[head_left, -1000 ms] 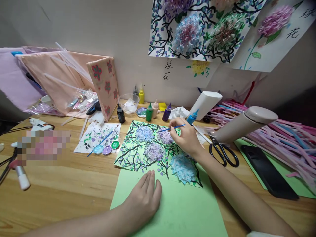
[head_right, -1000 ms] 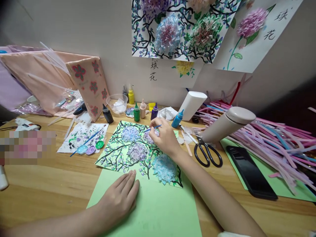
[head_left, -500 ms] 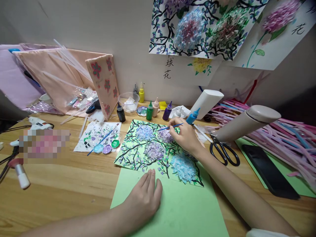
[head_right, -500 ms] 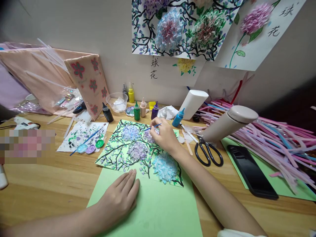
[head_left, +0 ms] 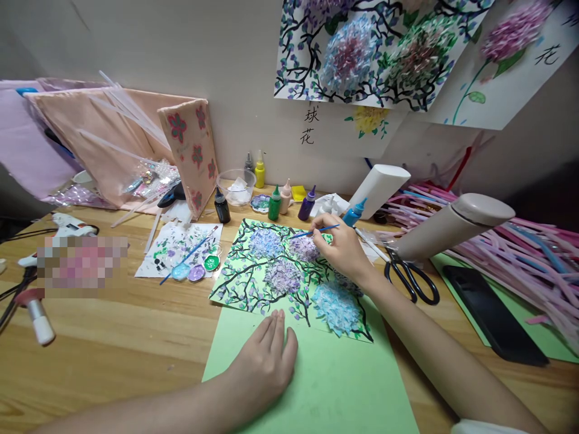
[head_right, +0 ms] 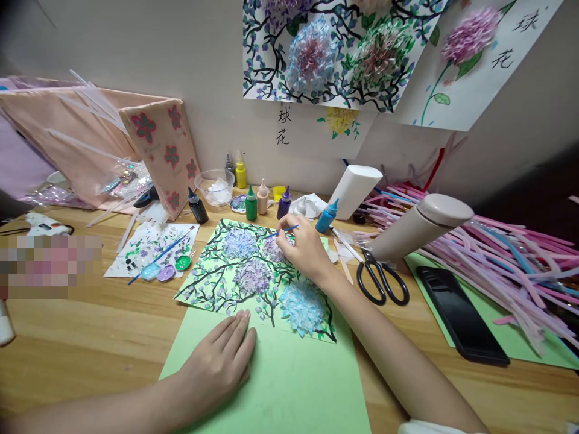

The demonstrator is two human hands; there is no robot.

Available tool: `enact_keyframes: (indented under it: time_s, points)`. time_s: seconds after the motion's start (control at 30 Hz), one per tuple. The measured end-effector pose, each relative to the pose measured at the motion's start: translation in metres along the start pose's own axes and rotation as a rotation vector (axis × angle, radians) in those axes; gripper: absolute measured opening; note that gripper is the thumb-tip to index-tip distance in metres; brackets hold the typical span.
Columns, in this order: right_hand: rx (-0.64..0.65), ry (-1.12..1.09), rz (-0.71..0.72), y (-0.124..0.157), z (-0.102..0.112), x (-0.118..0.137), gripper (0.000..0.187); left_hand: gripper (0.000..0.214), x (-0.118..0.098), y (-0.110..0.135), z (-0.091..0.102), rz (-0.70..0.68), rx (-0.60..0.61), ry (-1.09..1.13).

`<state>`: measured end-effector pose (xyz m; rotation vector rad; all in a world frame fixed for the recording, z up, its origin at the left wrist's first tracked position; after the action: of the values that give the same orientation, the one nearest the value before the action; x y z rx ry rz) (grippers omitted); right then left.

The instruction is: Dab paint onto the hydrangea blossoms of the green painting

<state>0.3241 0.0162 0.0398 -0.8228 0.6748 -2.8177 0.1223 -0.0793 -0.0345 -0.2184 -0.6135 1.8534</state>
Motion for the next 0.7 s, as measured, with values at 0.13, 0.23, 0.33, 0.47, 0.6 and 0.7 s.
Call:
enact_keyframes:
  time_s: [0.13,0.23,0.33,0.47,0.6,0.7]
  points:
    - [0.013,0.015,0.011,0.0,0.0002,0.0007,0.006,0.031,-0.0001,0.001,-0.0011,0.0,0.014,-0.006]
    - [0.016,0.011,0.003,0.0001,0.0009,0.0002,0.006,0.03,-0.0002,0.0004,-0.0012,0.0,0.012,-0.009]
    - [0.008,-0.002,0.004,0.0003,0.0018,0.0007,0.006,0.029,-0.0002,-0.0003,-0.0006,0.001,0.013,-0.014]
    - [0.008,0.023,0.023,0.0003,0.0015,0.0025,0.006,0.031,-0.0002,-0.0001,-0.0004,0.004,0.013,-0.023]
    - [0.004,0.01,0.01,0.0,0.0015,0.0023,0.006,0.031,-0.0005,0.0001,-0.0011,0.002,0.012,-0.029]
    - [0.017,0.024,0.014,-0.0001,0.0014,0.0019,0.007,0.03,-0.0005,-0.0005,-0.0007,-0.003,0.012,-0.033]
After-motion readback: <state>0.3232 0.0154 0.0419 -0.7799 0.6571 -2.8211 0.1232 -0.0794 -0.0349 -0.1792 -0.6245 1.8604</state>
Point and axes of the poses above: each hand's wrist, its own y-axis away from the middle knuckle, its own z-axis out of the back of the hand, x = y × z, the point moved 3 cm from there along -y, towards the middle knuckle, and after that the axes turned 6 degrees about y, right-handed, at the moved point
